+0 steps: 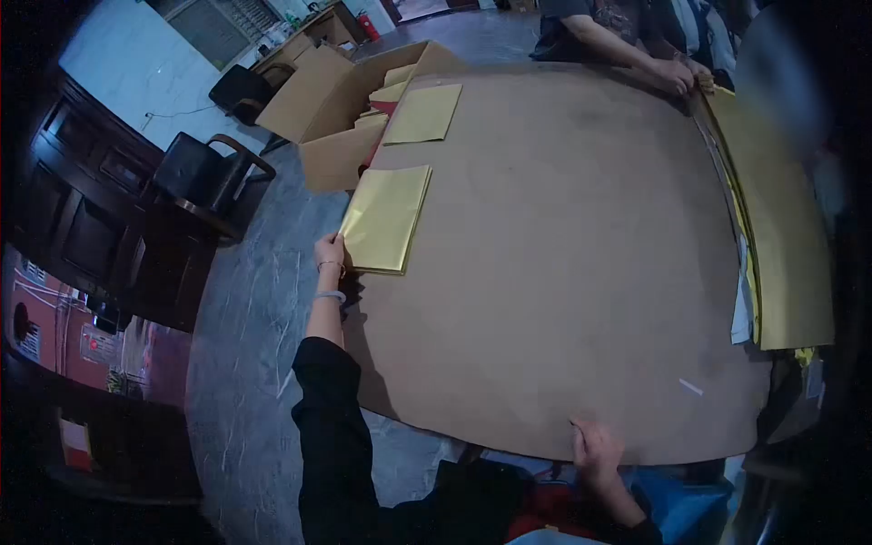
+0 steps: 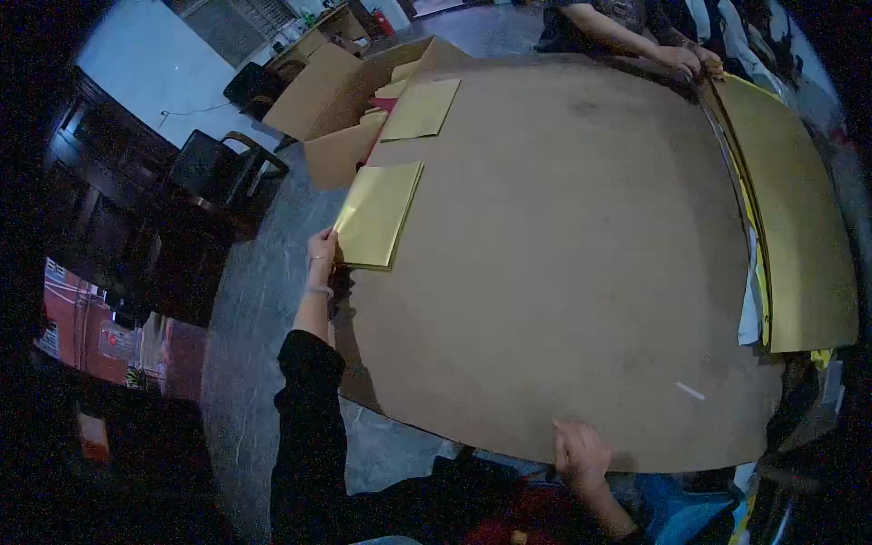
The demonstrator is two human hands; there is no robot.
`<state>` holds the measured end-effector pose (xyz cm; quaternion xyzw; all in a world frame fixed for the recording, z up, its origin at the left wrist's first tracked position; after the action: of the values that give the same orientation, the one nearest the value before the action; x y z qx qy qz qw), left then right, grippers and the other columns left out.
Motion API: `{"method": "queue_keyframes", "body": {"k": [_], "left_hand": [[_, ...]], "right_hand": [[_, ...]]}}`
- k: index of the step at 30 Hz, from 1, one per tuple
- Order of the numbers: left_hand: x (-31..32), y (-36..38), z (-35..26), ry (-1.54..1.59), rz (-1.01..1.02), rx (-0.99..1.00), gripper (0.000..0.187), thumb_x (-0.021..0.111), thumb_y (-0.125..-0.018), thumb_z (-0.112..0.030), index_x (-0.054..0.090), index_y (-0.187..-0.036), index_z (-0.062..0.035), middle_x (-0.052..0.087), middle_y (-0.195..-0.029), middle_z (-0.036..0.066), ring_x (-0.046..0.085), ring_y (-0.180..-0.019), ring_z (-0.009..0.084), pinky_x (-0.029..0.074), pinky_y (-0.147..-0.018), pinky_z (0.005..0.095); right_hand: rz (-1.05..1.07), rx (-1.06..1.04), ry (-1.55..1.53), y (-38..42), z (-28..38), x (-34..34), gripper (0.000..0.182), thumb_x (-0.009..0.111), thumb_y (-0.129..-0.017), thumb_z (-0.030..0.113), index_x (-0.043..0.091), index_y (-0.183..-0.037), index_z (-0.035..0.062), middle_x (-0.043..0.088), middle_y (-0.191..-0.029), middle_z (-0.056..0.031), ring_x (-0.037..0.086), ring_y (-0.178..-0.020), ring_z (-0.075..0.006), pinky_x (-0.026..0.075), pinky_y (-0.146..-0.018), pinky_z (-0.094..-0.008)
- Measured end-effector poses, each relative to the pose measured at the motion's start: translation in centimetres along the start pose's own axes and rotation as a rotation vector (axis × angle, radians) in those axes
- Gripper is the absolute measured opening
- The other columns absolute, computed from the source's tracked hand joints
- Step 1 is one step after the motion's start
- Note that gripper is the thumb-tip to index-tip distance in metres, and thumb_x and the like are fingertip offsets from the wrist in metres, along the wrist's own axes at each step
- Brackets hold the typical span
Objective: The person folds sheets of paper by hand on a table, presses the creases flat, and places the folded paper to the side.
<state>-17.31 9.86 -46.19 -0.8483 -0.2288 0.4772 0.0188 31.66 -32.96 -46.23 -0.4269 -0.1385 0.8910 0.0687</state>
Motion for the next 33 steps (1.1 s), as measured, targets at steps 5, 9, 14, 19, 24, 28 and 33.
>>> {"method": "queue_keyframes", "body": {"k": [5,9,14,19,24,28,33], "left_hand": [[0.4,-0.3,0.8,-0.054,-0.020,0.015,0.031,0.063,-0.082,-0.025,0.067,-0.104,-0.0043,0.068,-0.098,0.014,0.066,-0.090,0.0244,0.050,-0.079,0.0331],[0.6,-0.2,1.2,0.018,0.001,-0.028,0.030,0.061,-0.082,-0.025,0.068,-0.104,-0.0055,0.067,-0.101,0.015,0.065,-0.094,0.0280,0.049,-0.083,0.0356],[3.1,-2.7,6.4,0.143,-0.062,0.067,0.030,0.063,-0.081,-0.025,0.068,-0.105,-0.0061,0.068,-0.099,0.015,0.066,-0.089,0.0274,0.050,-0.079,0.0347],[-0.7,1.0,-0.7,0.001,0.058,-0.068,0.032,0.062,-0.083,-0.023,0.065,-0.109,-0.0031,0.064,-0.107,0.018,0.062,-0.097,0.0276,0.048,-0.085,0.0373],[-1.5,4.4,-4.9,-0.330,-0.259,0.148,0.044,0.056,-0.088,-0.024,0.051,-0.127,-0.0041,0.049,-0.129,0.020,0.050,-0.112,0.0387,0.042,-0.094,0.0435],[0.3,12.8,-14.1,-0.150,0.107,0.758,0.048,0.051,-0.090,-0.020,0.041,-0.133,-0.0009,0.040,-0.135,0.021,0.038,-0.125,0.0380,0.034,-0.102,0.0437],[4.5,24.3,-25.1,-0.023,0.763,1.031,0.063,0.046,-0.093,-0.030,0.019,-0.144,-0.0026,0.018,-0.149,0.022,0.014,-0.138,0.0391,0.015,-0.111,0.0496]], "right_hand": [[0.030,0.020,-0.048,-0.2,0.0,0.0,0.025,0.062,-0.078,0.005,0.063,-0.102,0.0090,0.064,-0.088,-0.0108,0.063,-0.074,-0.0258,0.051,-0.056,-0.0324],[0.009,0.009,-0.043,-0.7,0.8,-0.5,0.026,0.062,-0.077,0.004,0.063,-0.102,0.0088,0.062,-0.084,-0.0106,0.062,-0.072,-0.0263,0.050,-0.056,-0.0327],[0.034,0.017,0.005,-0.3,0.4,-0.2,0.025,0.062,-0.077,0.004,0.063,-0.101,0.0080,0.062,-0.084,-0.0101,0.061,-0.072,-0.0261,0.050,-0.058,-0.0332],[-0.031,-0.014,-0.054,-0.9,0.8,-0.6,0.024,0.062,-0.077,0.005,0.064,-0.101,0.0081,0.061,-0.083,-0.0093,0.061,-0.070,-0.0263,0.051,-0.061,-0.0339],[0.033,0.016,-0.029,-0.8,1.1,-1.0,0.021,0.061,-0.079,0.007,0.064,-0.100,0.0079,0.059,-0.081,-0.0079,0.061,-0.073,-0.0246,0.051,-0.062,-0.0343],[0.024,0.053,-0.045,-0.7,1.1,-0.6,0.015,0.061,-0.080,0.014,0.063,-0.095,0.0131,0.058,-0.077,-0.0071,0.060,-0.072,-0.0254,0.050,-0.058,-0.0352],[-0.024,0.010,0.038,0.2,0.1,0.2,0.015,0.058,-0.084,0.019,0.063,-0.097,0.0137,0.053,-0.073,-0.0056,0.060,-0.073,-0.0232,0.050,-0.053,-0.0341]]}}
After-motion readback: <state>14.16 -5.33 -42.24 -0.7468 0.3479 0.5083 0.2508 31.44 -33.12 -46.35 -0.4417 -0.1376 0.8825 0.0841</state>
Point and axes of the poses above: each hand's wrist, its own y-axis away from the middle knuckle, its own x-axis out of the palm, z = x × y, the point moved 1 cm from there along -y, towards the middle knuckle
